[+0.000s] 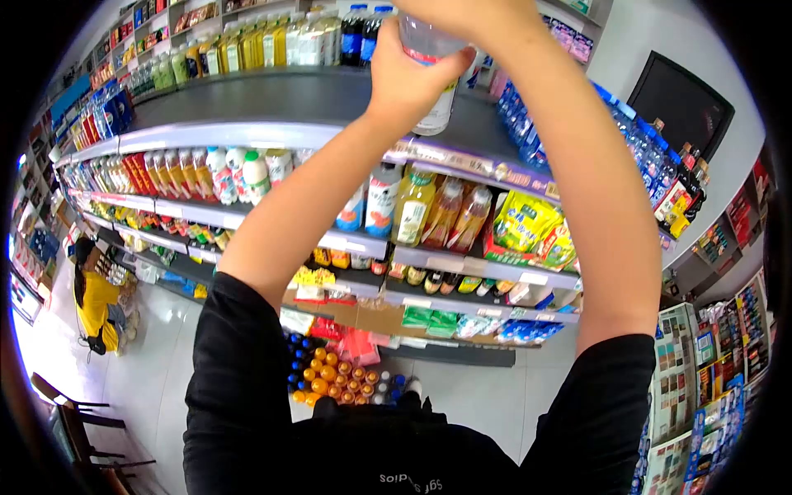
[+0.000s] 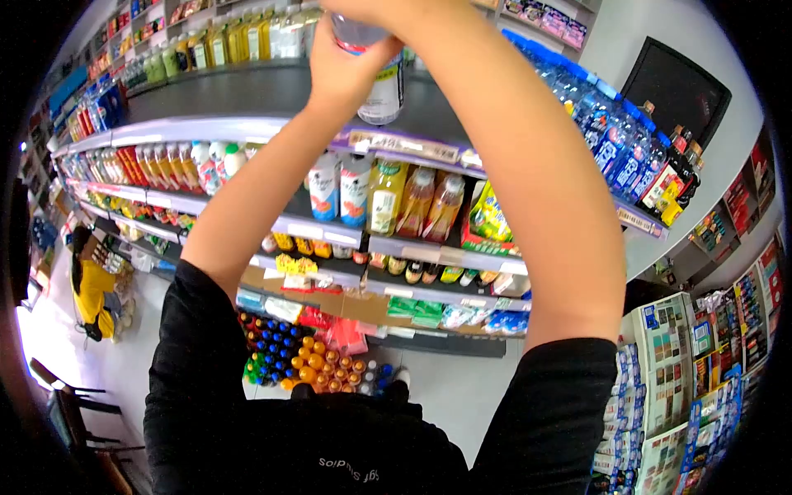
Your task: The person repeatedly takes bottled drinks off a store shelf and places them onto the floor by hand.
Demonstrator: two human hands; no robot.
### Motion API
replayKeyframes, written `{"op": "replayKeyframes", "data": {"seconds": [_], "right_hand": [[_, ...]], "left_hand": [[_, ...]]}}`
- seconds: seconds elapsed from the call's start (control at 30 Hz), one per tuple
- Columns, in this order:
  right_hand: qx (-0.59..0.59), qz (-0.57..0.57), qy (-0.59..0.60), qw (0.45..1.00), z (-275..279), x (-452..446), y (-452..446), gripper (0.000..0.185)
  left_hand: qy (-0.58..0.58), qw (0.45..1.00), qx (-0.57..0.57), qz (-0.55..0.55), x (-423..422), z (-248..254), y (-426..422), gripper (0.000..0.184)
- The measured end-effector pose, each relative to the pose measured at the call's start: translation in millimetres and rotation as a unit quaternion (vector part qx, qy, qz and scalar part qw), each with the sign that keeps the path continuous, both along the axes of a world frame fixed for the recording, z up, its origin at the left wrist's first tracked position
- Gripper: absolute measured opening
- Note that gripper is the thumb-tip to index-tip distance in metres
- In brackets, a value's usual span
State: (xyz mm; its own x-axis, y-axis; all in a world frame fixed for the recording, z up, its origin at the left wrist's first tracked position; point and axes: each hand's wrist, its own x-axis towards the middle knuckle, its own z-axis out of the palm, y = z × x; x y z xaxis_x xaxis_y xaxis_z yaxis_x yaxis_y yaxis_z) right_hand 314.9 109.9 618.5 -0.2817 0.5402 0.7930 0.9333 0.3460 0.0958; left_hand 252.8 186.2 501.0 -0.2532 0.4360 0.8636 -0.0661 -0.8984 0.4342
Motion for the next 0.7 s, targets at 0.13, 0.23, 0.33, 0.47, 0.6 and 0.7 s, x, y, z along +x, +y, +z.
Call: {"op": "replayKeyframes", "data": {"seconds": [0.13, 0.23, 0.33, 0.47, 0.6, 0.7], "right_hand": [[0.042, 0.064, -0.022, 0.997, -41.4, -60.4, -49.3, 0.041], [-0.021, 0.190, -0.037, 0.981, -81.3, -74.9, -68.4, 0.037], [-0.029, 0.167, 0.035, 0.985, -121.1, -105.1, -96.0, 0.034], [-0.091, 0.251, -0.055, 0.962, -168.7, -91.2, -106.5, 0.032], [-0.200, 0.289, -0.140, 0.926, -229.6, -57.5, -115.3, 0.039], [-0.277, 0.349, -0.042, 0.895, -278.5, -39.5, -126.2, 0.036]], "left_hand": [[0.004, 0.994, 0.055, -0.090, -66.9, -28.2, -71.9, 0.054], [0.001, 0.989, -0.054, -0.140, -100.0, -71.0, -95.6, 0.050], [0.066, 0.982, -0.027, -0.174, -124.3, -117.1, -107.8, 0.053], [0.190, 0.975, -0.040, -0.104, -148.6, -187.5, -147.2, 0.057], [0.210, 0.954, -0.160, -0.146, -145.8, -248.5, -180.4, 0.070], [0.147, 0.942, -0.250, -0.169, -134.4, -288.4, -214.5, 0.073]]}}
